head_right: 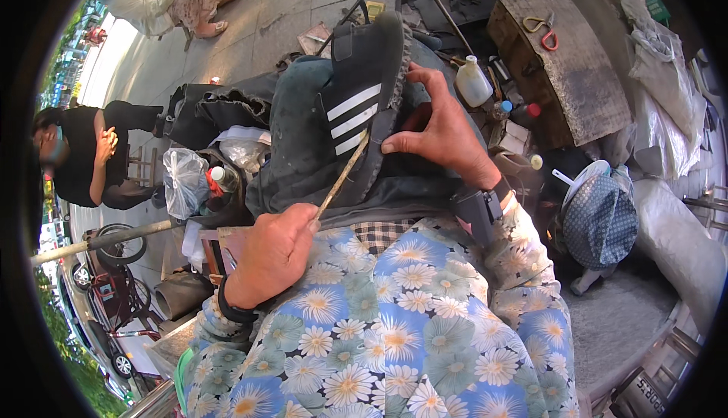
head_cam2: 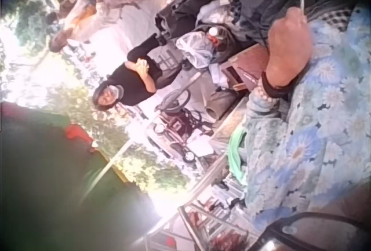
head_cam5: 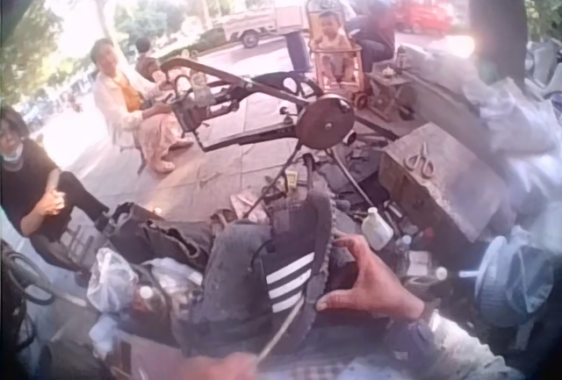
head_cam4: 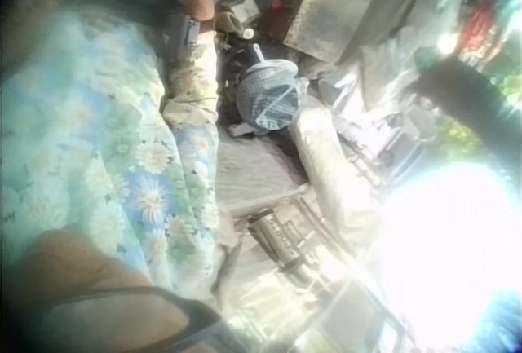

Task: Repairing a shoe by applying adhesive and fixing the sole.

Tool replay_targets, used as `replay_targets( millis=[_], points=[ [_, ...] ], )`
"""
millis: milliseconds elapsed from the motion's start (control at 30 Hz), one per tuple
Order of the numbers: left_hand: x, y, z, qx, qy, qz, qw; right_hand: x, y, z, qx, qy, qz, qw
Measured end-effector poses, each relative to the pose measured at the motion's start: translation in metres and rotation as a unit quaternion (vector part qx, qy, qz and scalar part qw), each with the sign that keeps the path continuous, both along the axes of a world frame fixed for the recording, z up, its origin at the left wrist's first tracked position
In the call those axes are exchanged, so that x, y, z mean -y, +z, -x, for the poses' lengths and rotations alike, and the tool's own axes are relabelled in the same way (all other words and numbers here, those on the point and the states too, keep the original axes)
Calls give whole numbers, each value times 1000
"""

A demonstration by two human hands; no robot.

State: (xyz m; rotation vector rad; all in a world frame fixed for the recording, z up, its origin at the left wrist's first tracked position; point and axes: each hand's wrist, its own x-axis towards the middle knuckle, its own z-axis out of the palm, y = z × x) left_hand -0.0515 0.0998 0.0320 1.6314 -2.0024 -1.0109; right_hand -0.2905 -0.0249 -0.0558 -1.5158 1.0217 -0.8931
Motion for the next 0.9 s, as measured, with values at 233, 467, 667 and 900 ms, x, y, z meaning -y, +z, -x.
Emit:
replay_targets(
  millis=[233,467,667,900],
  points=[
    [1,-2,-10,-29,-18,4,999,2,-2,-7,140,-41,-149,978],
    [3,8,-17,-101,-26,-76,992,-3,2,6,174,47,-164,970],
    [1,4,-14,-72,-42,-20,996,-24,-3,0,242,-64,-156,955],
    [-4,-4,-10,8,-61,56,997,-38,-8,-4,297,-125,-134,937]
  ],
)
